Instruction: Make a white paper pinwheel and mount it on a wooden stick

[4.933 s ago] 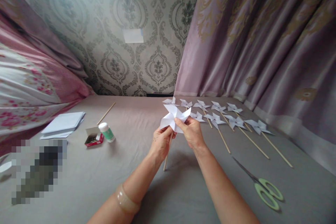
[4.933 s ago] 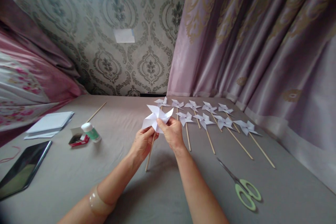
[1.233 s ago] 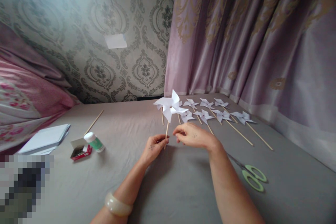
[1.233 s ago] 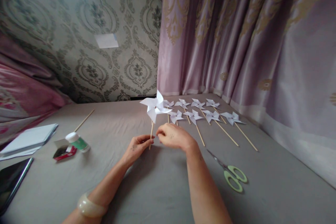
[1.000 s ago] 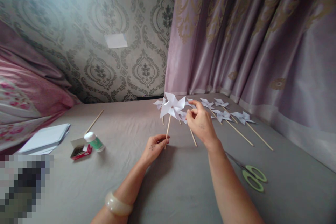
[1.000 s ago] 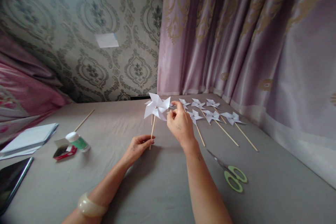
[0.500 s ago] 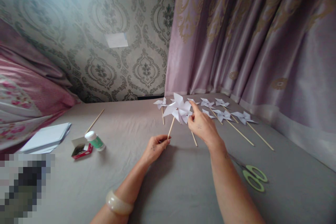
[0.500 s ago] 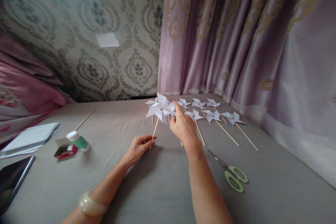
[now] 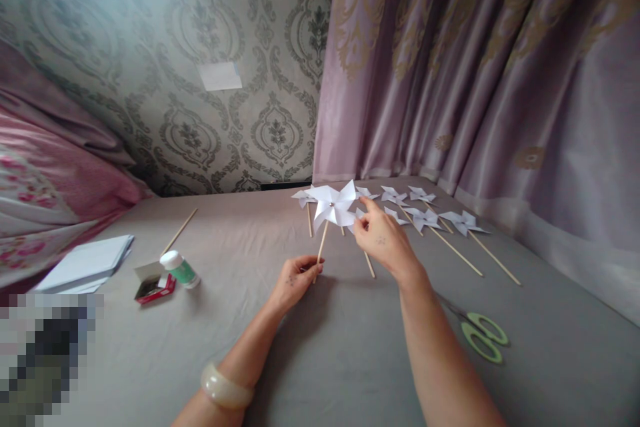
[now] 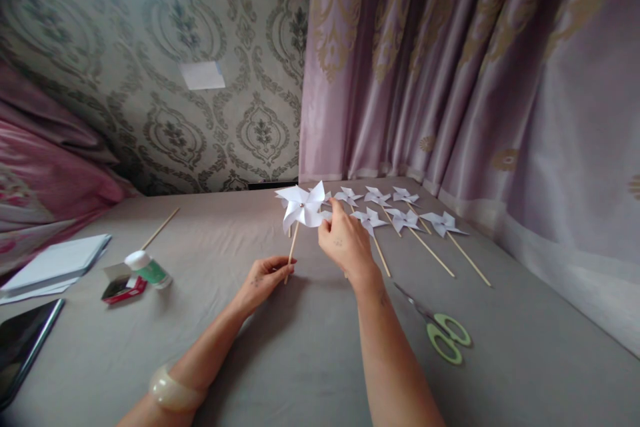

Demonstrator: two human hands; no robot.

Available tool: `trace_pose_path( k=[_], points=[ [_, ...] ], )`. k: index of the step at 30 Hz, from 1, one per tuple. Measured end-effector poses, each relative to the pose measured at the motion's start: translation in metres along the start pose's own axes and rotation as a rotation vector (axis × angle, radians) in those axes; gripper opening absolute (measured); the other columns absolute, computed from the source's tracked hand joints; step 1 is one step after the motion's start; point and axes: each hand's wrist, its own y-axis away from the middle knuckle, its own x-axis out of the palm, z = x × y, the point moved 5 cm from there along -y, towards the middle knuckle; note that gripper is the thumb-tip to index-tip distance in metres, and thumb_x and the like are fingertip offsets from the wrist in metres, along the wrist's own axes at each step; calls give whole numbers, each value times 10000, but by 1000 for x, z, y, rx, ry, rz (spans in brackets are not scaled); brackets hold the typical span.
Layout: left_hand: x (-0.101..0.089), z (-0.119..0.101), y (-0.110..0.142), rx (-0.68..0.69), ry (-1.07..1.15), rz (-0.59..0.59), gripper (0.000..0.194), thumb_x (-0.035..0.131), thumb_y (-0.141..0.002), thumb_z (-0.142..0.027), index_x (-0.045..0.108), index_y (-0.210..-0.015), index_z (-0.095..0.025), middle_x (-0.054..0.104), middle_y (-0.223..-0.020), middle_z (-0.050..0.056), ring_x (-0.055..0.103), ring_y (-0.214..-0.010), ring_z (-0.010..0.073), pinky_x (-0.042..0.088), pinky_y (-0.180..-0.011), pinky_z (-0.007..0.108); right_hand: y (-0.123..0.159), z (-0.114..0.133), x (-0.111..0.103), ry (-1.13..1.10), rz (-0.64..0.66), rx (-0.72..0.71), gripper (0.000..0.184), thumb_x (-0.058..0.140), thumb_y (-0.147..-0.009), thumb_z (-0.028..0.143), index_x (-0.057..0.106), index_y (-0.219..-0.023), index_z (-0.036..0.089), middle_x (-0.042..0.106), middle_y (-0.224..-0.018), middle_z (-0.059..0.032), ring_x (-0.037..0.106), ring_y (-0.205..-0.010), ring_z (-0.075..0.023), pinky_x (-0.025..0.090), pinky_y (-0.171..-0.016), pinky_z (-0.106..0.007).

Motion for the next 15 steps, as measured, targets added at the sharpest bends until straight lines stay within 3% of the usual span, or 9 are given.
trace_pose_path(
  k=[1, 5, 6, 8, 11, 15],
  points=[
    [0, 0, 0, -2, 3, -1, 475, 697, -646, -449, 741, -943, -80, 594, -630, 15, 457, -582, 112, 321, -562, 236, 2, 2, 6, 24, 85, -8, 415, 472, -834, 186, 599, -1227, 146, 738, -809, -81, 672, -753, -207, 442, -632, -266],
    [0, 1, 0, 0, 19, -4, 469, 703, -645, -448, 739, -939, -85, 581, -618, 6, 446, -575, 109, 311, -552, 233, 21, 8, 38, -23, 631, -134, 350, 511, -806, 182, 680, -1110, 147, 737, -739, -46, 641, -585, -146, 424, -546, -224],
    [0, 1, 0, 2, 25, -3, 473, 704, -644, -450, 738, -941, -84, 577, -616, 4, 443, -573, 108, 313, -551, 233, 25, 10, 42, -51, 713, -165, 342, 521, -797, 179, 691, -1092, 151, 738, -736, -39, 636, -569, -136, 420, -532, -216],
    [0, 0, -1, 4, 36, -1, 483, 705, -637, -453, 735, -940, -78, 574, -615, 2, 440, -569, 106, 321, -552, 234, 27, 13, 43, -102, 755, -212, 284, 529, -790, 178, 718, -1001, 157, 741, -735, -37, 641, -582, -132, 414, -518, -206],
    [-1, 0, 0, -1, 38, -9, 481, 710, -628, -454, 736, -931, -81, 593, -633, 10, 458, -575, 110, 338, -560, 237, 16, 16, 31, -188, 547, -218, 239, 508, -827, 205, 718, -933, 169, 732, -708, -32, 653, -627, -143, 431, -553, -213],
    [0, -2, 0, -3, 23, -13, 464, 697, -646, -446, 734, -932, -82, 597, -632, 12, 464, -575, 109, 328, -553, 231, 1, 9, 5, -163, 9, -34, 427, 460, -883, 230, 546, -1293, 147, 743, -795, -56, 668, -714, -165, 458, -655, -244]
  ],
)
